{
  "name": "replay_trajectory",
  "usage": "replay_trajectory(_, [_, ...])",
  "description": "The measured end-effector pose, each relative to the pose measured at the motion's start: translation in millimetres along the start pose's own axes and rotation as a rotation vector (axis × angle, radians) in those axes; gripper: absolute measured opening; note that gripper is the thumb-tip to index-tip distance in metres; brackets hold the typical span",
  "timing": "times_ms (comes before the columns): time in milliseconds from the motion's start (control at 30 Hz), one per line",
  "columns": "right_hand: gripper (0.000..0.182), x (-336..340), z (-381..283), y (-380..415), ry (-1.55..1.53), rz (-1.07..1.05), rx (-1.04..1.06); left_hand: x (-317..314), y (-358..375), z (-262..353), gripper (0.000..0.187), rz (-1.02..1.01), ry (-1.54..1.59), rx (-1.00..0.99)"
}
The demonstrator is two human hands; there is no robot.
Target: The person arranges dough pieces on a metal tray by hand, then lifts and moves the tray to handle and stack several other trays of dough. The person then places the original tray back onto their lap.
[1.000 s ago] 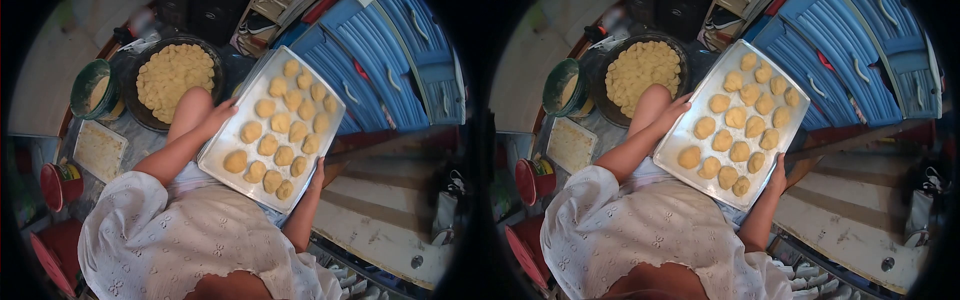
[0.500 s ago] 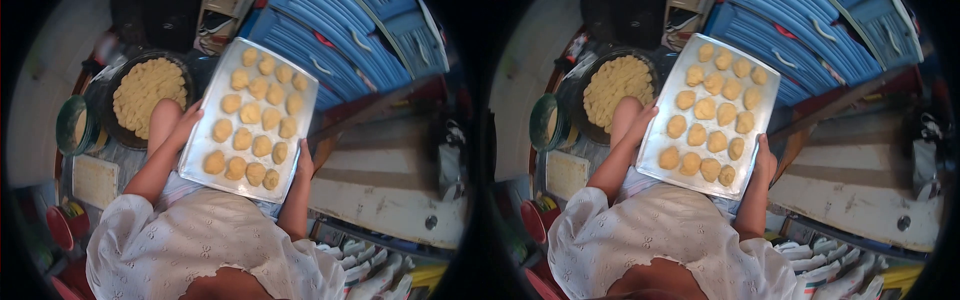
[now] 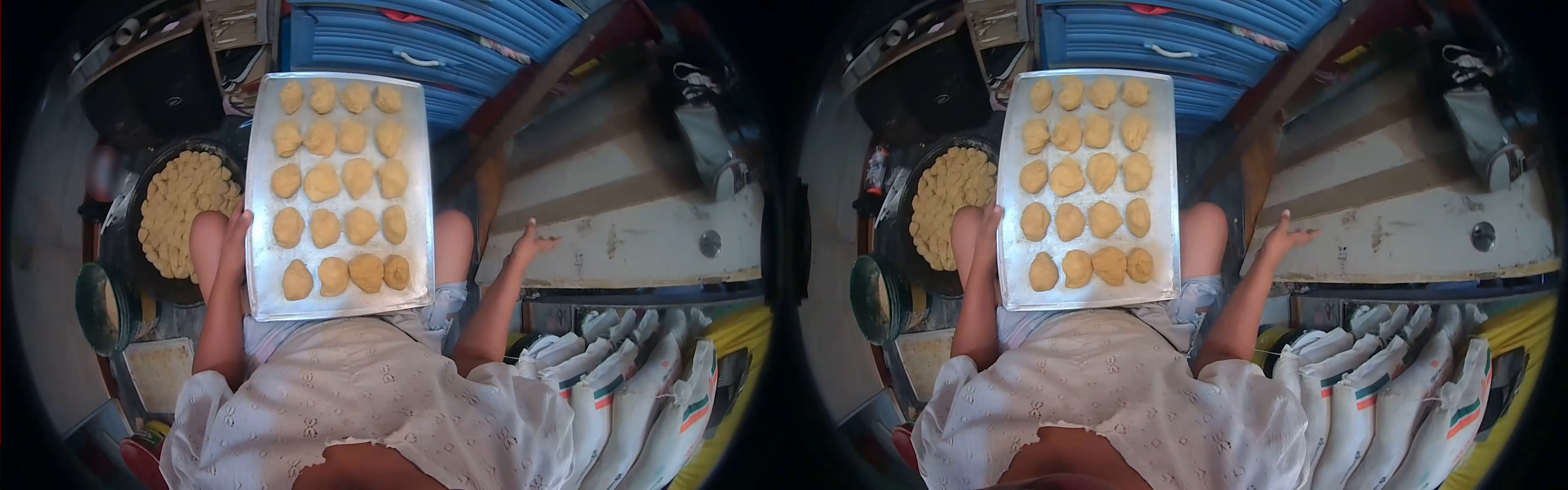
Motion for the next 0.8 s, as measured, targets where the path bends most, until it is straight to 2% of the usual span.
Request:
replay_trajectory(33, [0.091, 10.2, 0.5, -6.0, 0.003, 0.012, -0.002, 0.8, -1.6, -1.6, 0.061, -0.012, -0.004, 0.002])
replay_trajectory(100, [0.095, 47.7, -4.8, -13.4, 0.342, 0.287, -0.027, 4.1, -2.5, -4.4, 0.062, -0.013, 0.0, 0.025])
replay_trajectory(167, [0.101, 93.5, 37.7, -43.1, 0.519, 0.505, 0.102, -4.2, 3.3, 2.6, 0.063, -0.009, 0.004, 0.032])
replay_trajectory(200, [0.101, 100.3, 34.4, -45.6, 0.518, 0.502, 0.098, -5.2, 5.4, 5.4, 0.063, -0.001, 0.014, 0.038])
replay_trajectory(267, [0.104, 121.1, 20.6, -41.5, 0.538, 0.664, -0.029, 0.8, 1.7, -0.8, 0.063, -0.007, 0.024, 0.038])
replay_trajectory(367, [0.108, 141.1, 32.7, -49.8, 0.541, 0.733, 0.049, 1.9, -1.5, -2.1, 0.064, -0.005, 0.028, 0.03])
replay_trajectory(400, [0.111, 147.4, 35.0, -49.6, 0.554, 0.784, -0.032, 2.4, -1.0, -1.9, 0.064, 0.007, 0.014, 0.024])
replay_trajectory(533, [0.11, 163.9, 53.6, -62.5, 0.398, 0.776, -0.09, 1.9, -0.7, -2.0, 0.064, -0.016, 0.013, 0.056])
replay_trajectory(600, [0.109, 154.9, 78.4, -86.3, -0.053, 0.53, -0.071, -0.6, 0.3, 1.4, 0.063, -0.001, 0.017, 0.035])
replay_trajectory(633, [0.109, 155.5, 82.9, -89.8, -0.048, 0.541, -0.072, -4.3, 1.9, 4.1, 0.063, -0.012, 0.014, 0.039])
replay_trajectory(700, [0.098, 154.4, 94.0, -95.6, -0.085, 0.544, -0.156, -10.0, 8.5, 14.3, 0.061, 0.026, -0.043, 0.025])
replay_trajectory(733, [0.098, 159.6, 103.8, -97.5, -0.074, 0.551, -0.159, -12.0, 11.3, 15.3, 0.06, 0.038, -0.016, 0.045])
replay_trajectory(800, [0.081, 157.6, 114.5, -107.4, -0.174, 0.503, -0.064, -12.4, 8.8, 15.2, 0.061, 0.017, -0.016, 0.03])
Point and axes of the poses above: each hand's wrist, its own y-axis away from the middle knuckle, its own x-axis out of the back of the hand, z = x × y, the point moved 6 cm from there along -y, towards the middle knuckle, and after that the axes turned 7 degrees about x, right-handed, at the moved point
